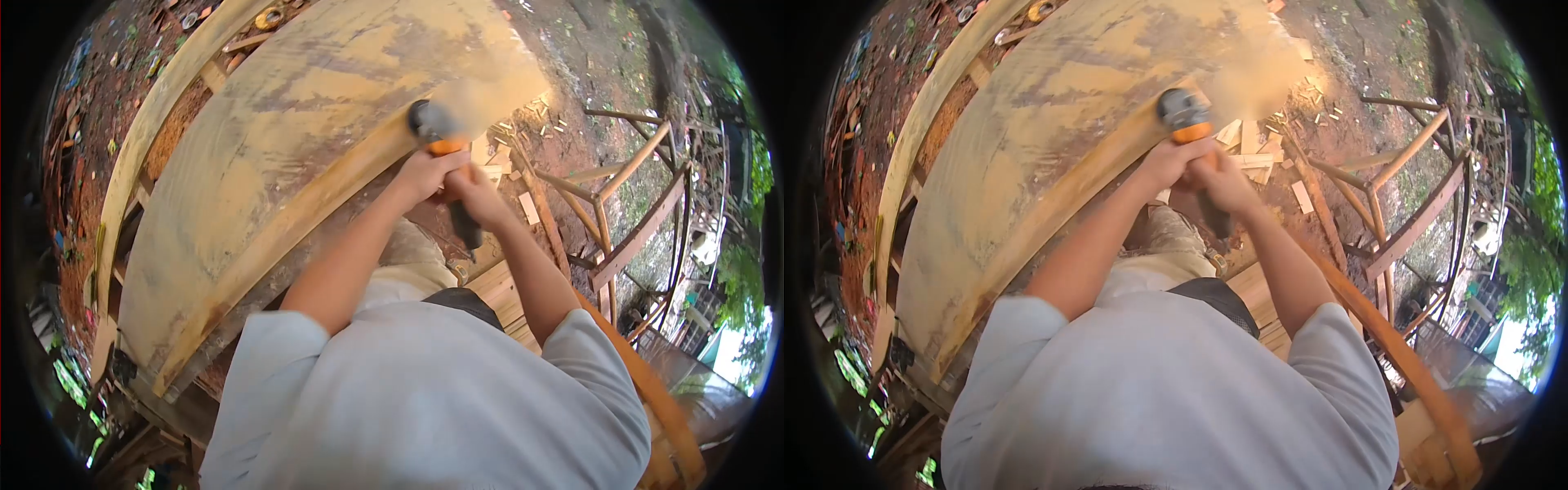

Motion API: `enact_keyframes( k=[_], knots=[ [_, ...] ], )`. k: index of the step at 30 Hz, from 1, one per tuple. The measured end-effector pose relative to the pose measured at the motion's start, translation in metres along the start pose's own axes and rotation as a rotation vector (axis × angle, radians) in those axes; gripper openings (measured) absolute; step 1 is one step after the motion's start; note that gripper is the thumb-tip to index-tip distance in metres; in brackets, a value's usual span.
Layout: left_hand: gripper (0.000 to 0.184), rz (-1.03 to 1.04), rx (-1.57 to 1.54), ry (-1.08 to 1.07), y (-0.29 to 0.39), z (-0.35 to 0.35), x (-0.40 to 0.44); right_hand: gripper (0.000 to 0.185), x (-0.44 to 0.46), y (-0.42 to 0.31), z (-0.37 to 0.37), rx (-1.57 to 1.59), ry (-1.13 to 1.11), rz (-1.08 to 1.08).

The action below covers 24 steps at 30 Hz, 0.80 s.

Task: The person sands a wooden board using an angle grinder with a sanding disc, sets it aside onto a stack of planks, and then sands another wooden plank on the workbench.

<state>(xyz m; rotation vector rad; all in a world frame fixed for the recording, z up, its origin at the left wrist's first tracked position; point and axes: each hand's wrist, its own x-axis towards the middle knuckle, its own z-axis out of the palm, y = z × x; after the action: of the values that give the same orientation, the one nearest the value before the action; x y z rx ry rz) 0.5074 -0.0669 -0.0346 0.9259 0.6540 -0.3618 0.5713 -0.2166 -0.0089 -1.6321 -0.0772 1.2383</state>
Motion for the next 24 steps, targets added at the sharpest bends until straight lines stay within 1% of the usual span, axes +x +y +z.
enact_keyframes(
  k=[1,2,3,4,6,7,9,10,12,14,16,18,19,20,21,22,24],
  knots=[
    [0.044,0.036,0.081,-0.023,0.014,0.009,0.005,0.036,0.005,0.007,-0.013,-0.034,0.075,0.018],
    [0.049,-0.051,0.145,-0.016,0.025,0.016,0.011,0.032,0.006,0.010,-0.020,0.015,0.132,0.027],
    [0.052,-0.069,0.222,-0.030,0.036,0.018,0.011,0.029,-0.008,-0.020,-0.006,0.048,0.186,0.039],
    [0.053,-0.066,0.259,-0.005,0.043,0.021,0.006,0.031,0.000,-0.001,-0.018,0.107,0.134,0.011],
    [0.052,-0.083,0.190,-0.043,0.024,0.008,-0.001,0.032,-0.005,0.001,0.000,0.042,0.122,0.005],
    [0.052,-0.092,0.182,-0.039,0.010,-0.001,-0.013,0.032,-0.009,0.013,0.010,0.041,0.117,0.017],
    [0.049,0.111,0.063,0.047,-0.024,-0.025,-0.045,0.032,-0.017,0.034,0.042,-0.148,0.070,-0.013],
    [0.049,0.105,0.056,0.046,-0.041,-0.036,-0.064,0.036,-0.029,0.039,0.062,-0.097,0.057,0.012],
    [0.049,0.109,-0.112,0.103,-0.068,-0.056,-0.107,0.042,-0.046,0.053,0.102,-0.111,-0.018,-0.014],
    [0.050,0.096,-0.174,0.131,-0.084,-0.079,-0.156,0.046,-0.058,0.056,0.140,-0.283,-0.078,0.028],
    [0.051,0.087,-0.233,0.160,-0.098,-0.103,-0.198,0.055,-0.065,0.059,0.183,-0.366,-0.117,0.035],
    [0.054,0.055,-0.248,0.284,-0.111,-0.126,-0.232,0.062,-0.069,0.065,0.218,-0.437,-0.184,-0.009],
    [0.054,0.064,-0.252,0.286,-0.119,-0.135,-0.247,0.065,-0.073,0.066,0.236,-0.447,-0.217,0.011],
    [0.047,0.125,-0.303,0.374,-0.128,-0.142,-0.261,0.068,-0.077,0.065,0.253,-0.456,-0.249,0.032],
    [0.040,0.184,-0.353,0.461,-0.136,-0.148,-0.274,0.072,-0.076,0.074,0.269,-0.509,-0.251,-0.002],
    [0.040,0.188,-0.354,0.459,-0.143,-0.155,-0.290,0.072,-0.076,0.081,0.280,-0.512,-0.250,-0.004],
    [0.043,0.134,-0.550,0.527,-0.154,-0.164,-0.315,0.073,-0.080,0.070,0.303,-0.658,-0.395,0.033]
  ],
)
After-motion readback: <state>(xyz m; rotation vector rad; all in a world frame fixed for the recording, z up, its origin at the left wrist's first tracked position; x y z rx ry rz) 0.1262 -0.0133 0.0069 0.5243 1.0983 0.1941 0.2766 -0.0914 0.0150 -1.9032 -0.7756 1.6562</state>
